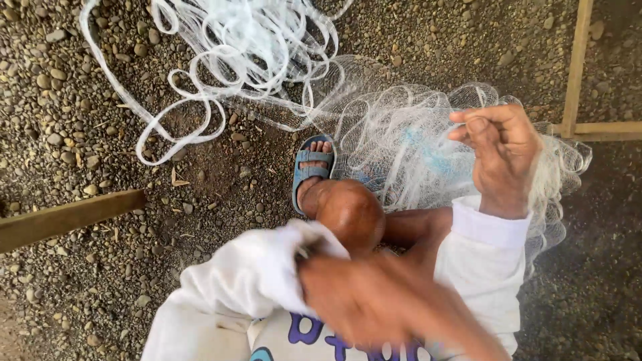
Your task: A person uses a net needle to thread a line through the mesh of a fishing net, likely for repair or assembly.
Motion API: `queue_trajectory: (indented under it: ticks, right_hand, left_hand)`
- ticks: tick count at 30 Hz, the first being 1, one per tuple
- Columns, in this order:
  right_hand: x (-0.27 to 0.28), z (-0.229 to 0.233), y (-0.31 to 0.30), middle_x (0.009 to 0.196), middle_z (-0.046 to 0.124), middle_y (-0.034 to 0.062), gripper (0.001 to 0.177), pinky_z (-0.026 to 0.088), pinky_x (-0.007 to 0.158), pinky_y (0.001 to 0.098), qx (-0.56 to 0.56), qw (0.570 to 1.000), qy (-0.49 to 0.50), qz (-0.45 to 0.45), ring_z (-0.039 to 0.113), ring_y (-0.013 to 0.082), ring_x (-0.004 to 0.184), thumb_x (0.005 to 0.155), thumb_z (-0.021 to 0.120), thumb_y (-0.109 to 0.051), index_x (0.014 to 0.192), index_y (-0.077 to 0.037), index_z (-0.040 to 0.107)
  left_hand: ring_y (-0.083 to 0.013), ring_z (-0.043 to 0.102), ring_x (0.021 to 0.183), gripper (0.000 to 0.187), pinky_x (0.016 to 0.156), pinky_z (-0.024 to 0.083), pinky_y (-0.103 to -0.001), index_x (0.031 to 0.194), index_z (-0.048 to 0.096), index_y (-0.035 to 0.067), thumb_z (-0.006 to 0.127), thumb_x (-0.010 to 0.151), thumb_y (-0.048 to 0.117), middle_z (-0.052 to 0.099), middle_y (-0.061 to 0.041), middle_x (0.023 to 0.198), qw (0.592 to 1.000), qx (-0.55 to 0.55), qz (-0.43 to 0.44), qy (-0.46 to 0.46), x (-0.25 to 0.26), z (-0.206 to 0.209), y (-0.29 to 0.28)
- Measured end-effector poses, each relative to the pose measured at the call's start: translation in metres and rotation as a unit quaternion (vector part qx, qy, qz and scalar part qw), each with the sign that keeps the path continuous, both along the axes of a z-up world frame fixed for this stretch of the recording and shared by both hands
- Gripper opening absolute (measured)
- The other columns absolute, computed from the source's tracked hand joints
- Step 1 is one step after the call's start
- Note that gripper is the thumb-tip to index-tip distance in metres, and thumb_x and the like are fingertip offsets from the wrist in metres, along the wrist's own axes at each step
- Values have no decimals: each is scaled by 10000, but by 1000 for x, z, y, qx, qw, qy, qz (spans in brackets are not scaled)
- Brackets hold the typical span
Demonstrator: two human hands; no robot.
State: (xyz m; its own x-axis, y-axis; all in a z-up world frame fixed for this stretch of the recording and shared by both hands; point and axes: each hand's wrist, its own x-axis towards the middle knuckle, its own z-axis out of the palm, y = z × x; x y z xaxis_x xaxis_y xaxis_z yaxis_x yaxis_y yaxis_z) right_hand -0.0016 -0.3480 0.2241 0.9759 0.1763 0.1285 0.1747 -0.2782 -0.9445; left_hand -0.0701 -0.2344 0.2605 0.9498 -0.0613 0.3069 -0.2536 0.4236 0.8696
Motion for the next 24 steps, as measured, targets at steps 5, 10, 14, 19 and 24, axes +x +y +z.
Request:
queue_trajectory:
  ticks: [5,10,14,19,24]
  right_hand:
    - [0,0,7,931,604,202,209,502,607,230,-7,1000,-16,21,614,191,691,927,519,-184,937,22,488]
    - [0,-8,2,817,577,178,60,562,730,297,87,988,-49,120,581,148,706,909,463,-6,949,16,502]
    - [-10,2,-1,962,600,181,234,528,647,237,35,997,16,59,616,158,697,892,544,-247,933,-22,495]
    - [-12,-3,-13,970,604,158,165,537,683,228,131,985,43,100,623,134,689,881,564,-197,920,-47,508]
    - [-19,-2,-16,1000,605,167,152,542,638,229,159,975,70,140,607,98,629,881,560,-198,917,-58,510]
  left_hand:
    - [-166,520,895,491,788,427,-292,1054,525,15,397,881,457,565,-91,994,998,35,26,37,3,-11,21]
    - [-154,527,860,520,752,425,-273,1038,539,36,406,842,499,583,-86,970,994,64,51,71,27,-39,70]
    - [-144,533,832,543,723,424,-259,1025,550,52,414,811,532,597,-81,950,988,92,74,98,54,-66,111]
    - [-131,541,796,573,687,422,-241,1008,564,72,423,771,574,614,-76,925,975,125,116,142,94,-105,146]
    - [-386,482,1099,702,883,421,-512,1157,459,10,250,791,571,507,-265,1152,863,365,64,344,139,-226,141]
